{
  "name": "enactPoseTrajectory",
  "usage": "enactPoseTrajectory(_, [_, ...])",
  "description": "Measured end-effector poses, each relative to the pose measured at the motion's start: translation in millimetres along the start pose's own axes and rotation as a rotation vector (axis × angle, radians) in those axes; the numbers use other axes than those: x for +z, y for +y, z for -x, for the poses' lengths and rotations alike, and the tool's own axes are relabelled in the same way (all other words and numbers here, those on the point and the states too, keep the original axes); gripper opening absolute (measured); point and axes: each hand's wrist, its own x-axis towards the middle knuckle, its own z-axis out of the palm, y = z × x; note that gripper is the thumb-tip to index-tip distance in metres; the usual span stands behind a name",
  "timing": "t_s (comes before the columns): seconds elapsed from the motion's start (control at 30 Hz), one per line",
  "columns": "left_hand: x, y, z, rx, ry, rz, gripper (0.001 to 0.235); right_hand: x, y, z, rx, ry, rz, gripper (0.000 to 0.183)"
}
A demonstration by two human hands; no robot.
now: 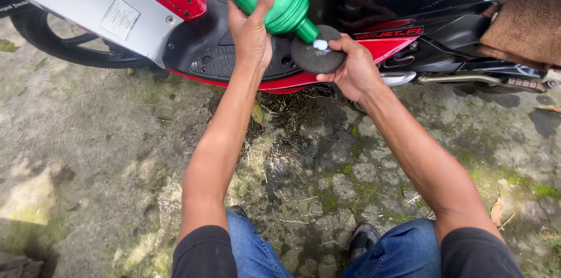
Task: The person applies liquid from a green bottle onto the floorboard of a red scooter and scrubs the surface with a round sponge. They then wipe the area with a brown cloth to remove the residue.
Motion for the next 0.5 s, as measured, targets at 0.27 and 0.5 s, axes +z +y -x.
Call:
enactPoseTrajectory(0.27, [-28.2,-27.1,7.5,-0.122,0.156,-0.055,0.066,2.4,25.3,-23.6,0.001,0.266,0.240,0.044])
enactPoseTrajectory(0.5, [-37.8,-11.1,11.5,0.109,0.040,-0.192,0.056,16.1,35.2,-35.1,-0.010,0.316,0.191,0.045])
